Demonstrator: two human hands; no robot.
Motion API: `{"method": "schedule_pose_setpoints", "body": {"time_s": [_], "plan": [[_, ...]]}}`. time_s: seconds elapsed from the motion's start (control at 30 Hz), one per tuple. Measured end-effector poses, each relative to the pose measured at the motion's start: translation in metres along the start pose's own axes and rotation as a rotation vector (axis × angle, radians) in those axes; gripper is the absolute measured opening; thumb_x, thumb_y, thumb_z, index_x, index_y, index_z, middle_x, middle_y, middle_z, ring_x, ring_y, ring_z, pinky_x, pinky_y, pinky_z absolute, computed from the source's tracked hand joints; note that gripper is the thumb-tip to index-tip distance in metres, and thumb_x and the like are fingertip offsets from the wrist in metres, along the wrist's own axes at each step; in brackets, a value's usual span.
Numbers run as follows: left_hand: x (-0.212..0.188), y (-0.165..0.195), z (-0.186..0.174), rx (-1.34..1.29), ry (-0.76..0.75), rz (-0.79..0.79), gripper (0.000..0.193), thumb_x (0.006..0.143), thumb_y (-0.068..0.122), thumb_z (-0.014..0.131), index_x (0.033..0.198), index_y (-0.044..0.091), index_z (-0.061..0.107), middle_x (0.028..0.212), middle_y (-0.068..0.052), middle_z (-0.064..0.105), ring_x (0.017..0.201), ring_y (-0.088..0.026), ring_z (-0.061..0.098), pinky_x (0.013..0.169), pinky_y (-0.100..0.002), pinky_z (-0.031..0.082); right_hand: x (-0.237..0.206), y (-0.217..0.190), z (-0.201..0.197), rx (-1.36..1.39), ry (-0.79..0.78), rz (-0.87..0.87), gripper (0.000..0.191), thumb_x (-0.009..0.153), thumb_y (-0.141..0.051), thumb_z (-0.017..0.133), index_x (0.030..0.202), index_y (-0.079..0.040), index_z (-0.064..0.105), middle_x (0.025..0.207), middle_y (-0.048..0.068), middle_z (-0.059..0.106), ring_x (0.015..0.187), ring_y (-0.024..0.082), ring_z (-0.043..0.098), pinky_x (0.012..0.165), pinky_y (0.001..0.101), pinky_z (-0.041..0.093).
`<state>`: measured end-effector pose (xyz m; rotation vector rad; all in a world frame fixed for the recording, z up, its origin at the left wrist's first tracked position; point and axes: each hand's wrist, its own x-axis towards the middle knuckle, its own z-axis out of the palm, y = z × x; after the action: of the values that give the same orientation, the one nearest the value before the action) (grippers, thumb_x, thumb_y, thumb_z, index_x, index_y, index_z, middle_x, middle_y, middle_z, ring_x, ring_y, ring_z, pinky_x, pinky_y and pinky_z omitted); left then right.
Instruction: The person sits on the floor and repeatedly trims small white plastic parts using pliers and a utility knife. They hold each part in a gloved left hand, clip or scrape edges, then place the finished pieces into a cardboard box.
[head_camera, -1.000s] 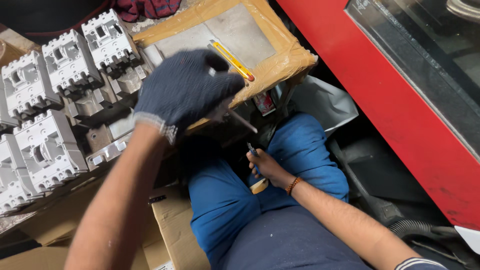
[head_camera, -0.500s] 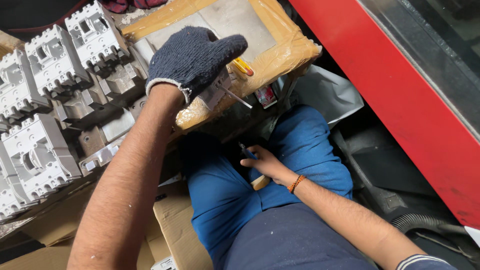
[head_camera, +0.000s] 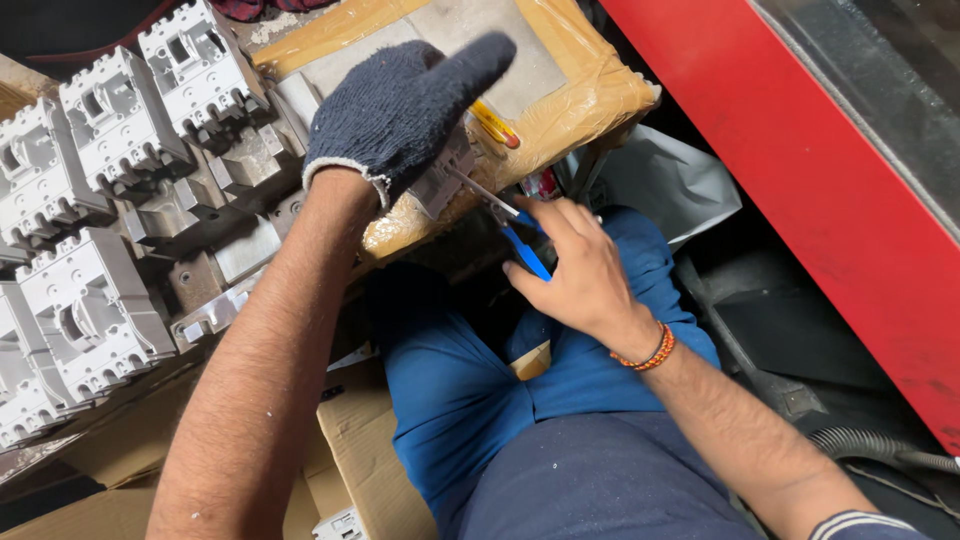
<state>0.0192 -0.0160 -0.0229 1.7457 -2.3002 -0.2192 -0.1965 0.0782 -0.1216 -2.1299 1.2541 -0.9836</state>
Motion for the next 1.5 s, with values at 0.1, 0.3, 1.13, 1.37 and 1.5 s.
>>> {"method": "schedule_pose_setpoints", "body": {"time_s": [0.1,0.3,1.13,1.37,1.5], "plan": [[-0.001,-0.001,0.0,0.064,-0.005,0.078,0.025,0.104,0.041,0.058,0.122,0.03,0.07,0.105,-0.018,0.072,0.094,-0.04,0.07,0.082,-0.052,0.054,0.013,-0.017,-0.009,-0.076,0.047,-0.15,0.062,0.076,-0.018,0.08,0.133,-0.001,0.062,0.118,0.016,0.063,0.108,0.036,0.059,0.095,0.0433,0.05],[-0.006,-0.007,0.003,0.104,0.069,0.258,0.036,0.096,0.024,0.065,0.131,0.032,0.068,0.106,-0.018,0.072,0.09,-0.041,0.069,0.077,-0.052,0.054,0.025,-0.032,-0.011,-0.189,0.068,-0.198,0.06,0.076,-0.018,0.078,0.132,-0.002,0.064,0.118,0.015,0.061,0.107,0.035,0.056,0.093,0.0445,0.048],[-0.004,0.019,-0.013,-0.16,0.018,-0.21,0.077,0.086,0.077,0.055,0.104,0.006,0.078,0.101,-0.019,0.074,0.095,-0.037,0.07,0.087,-0.048,0.052,-0.001,0.017,0.025,0.067,-0.029,0.066,0.057,0.067,-0.024,0.082,0.114,0.002,0.064,0.091,0.018,0.065,0.079,0.034,0.065,0.071,0.0432,0.054],[-0.004,0.022,-0.016,-0.174,-0.035,-0.241,0.073,0.087,0.075,0.053,0.105,0.009,0.078,0.097,-0.018,0.075,0.094,-0.036,0.072,0.088,-0.048,0.052,-0.073,0.098,0.123,0.577,-0.326,0.535,0.055,0.068,-0.03,0.085,0.115,-0.003,0.072,0.108,0.016,0.076,0.099,0.026,0.071,0.087,0.0371,0.055],[-0.004,0.022,-0.017,-0.166,-0.019,-0.202,0.074,0.089,0.074,0.054,0.106,0.007,0.078,0.098,-0.019,0.075,0.093,-0.036,0.071,0.088,-0.047,0.052,-0.085,0.135,0.153,0.303,-0.483,0.536,0.056,0.068,-0.037,0.087,0.113,-0.008,0.073,0.104,0.015,0.076,0.096,0.029,0.072,0.084,0.0389,0.056]]}}
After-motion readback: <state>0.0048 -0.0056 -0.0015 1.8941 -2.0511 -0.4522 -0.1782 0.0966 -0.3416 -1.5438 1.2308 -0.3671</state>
